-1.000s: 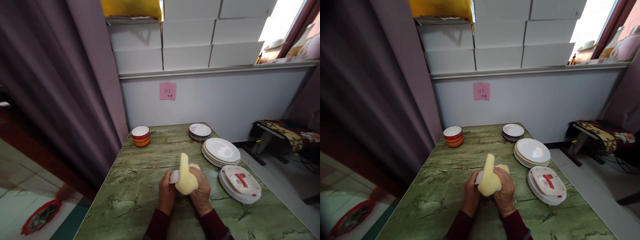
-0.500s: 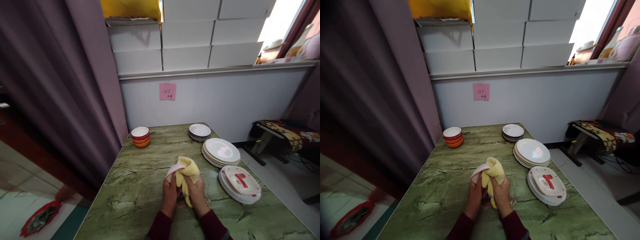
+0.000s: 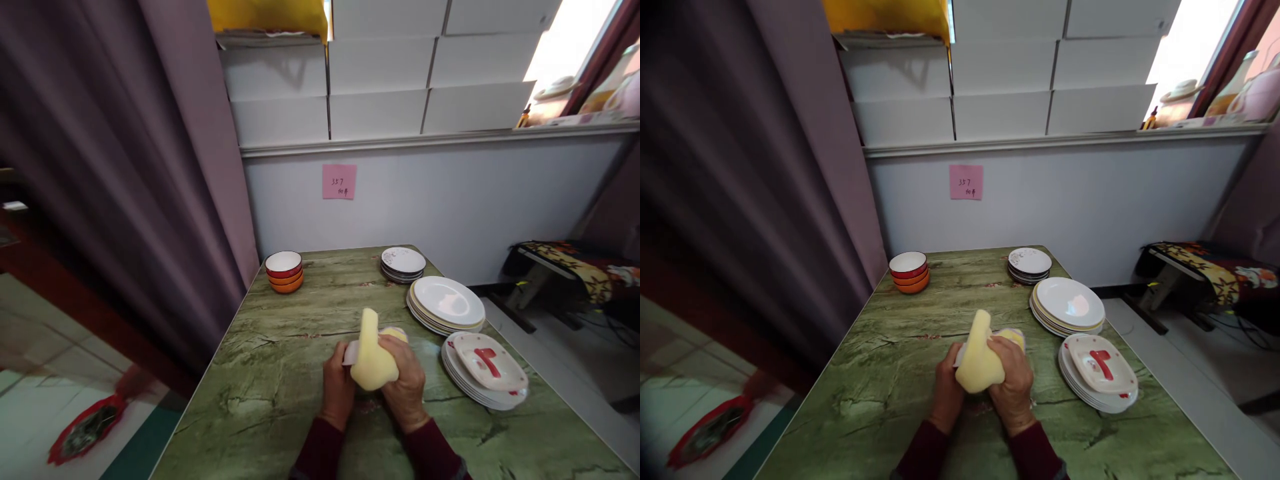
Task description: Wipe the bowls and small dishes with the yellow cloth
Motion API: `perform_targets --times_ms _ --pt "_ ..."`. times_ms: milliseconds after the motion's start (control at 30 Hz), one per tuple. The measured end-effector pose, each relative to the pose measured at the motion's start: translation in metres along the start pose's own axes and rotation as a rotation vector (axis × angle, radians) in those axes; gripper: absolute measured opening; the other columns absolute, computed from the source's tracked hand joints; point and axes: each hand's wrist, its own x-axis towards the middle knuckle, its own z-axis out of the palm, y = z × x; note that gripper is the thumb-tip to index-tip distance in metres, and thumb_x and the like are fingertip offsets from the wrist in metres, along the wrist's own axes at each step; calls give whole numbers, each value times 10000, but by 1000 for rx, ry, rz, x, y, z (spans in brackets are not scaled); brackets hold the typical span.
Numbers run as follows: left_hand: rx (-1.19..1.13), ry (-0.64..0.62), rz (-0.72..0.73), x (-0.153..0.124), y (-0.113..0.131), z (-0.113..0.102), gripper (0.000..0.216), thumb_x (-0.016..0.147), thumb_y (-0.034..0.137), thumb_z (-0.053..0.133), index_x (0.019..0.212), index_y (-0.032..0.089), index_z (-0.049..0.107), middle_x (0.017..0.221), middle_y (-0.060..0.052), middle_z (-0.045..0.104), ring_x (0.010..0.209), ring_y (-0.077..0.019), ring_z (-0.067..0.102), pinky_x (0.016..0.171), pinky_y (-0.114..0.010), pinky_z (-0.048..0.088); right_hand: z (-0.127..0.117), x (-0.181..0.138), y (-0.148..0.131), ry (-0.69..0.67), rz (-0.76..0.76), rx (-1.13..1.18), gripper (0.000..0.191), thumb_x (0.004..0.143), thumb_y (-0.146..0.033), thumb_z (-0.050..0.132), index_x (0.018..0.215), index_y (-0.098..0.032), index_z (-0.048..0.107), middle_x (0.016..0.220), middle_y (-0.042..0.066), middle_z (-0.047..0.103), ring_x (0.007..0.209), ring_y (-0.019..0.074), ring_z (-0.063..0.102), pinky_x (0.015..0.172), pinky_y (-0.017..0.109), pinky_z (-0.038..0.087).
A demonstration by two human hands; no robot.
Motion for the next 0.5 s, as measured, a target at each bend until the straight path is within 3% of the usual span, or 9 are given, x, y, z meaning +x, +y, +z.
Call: perform_targets --times_ms 133,233,300,400,500 --pt "-234 57 -108 -1 4 7 263 870 429 563 797 186 632 644 -4 626 594 -151 558 553 -246 417 9 -4 -2 24 319 97 392 739 -281 758 1110 -200 664 1032 86 730 914 248 684 820 381 560" --pt "-402 97 -285 -3 7 16 470 817 624 594 643 188 572 459 52 453 413 -92 383 418 -220 301 20 -5 -4 36 686 299 403 702 -387 773 1031 -174 676 882 63 741 729 216 667 660 326 562" --pt "-479 112 -371 -4 8 23 543 774 714 591 661 183 573 437 71 412 372 -70 326 381 -205 260 25 -4 -5 38 864 439 420 679 -448 783 963 -155 682 823 71 745 678 217 665 602 317 558" --pt "-585 129 -468 -4 7 28 608 718 759 625 855 167 635 451 90 427 345 -54 298 349 -183 242 30 0 -6 8 934 499 462 635 -477 823 914 -132 694 800 93 754 663 232 675 572 320 555" --pt "-555 61 -446 -2 6 27 631 745 752 607 955 158 649 433 98 416 322 -58 287 329 -181 224 29 1 -6 27 925 469 450 666 -486 806 907 -123 696 794 97 754 654 230 672 580 328 555"
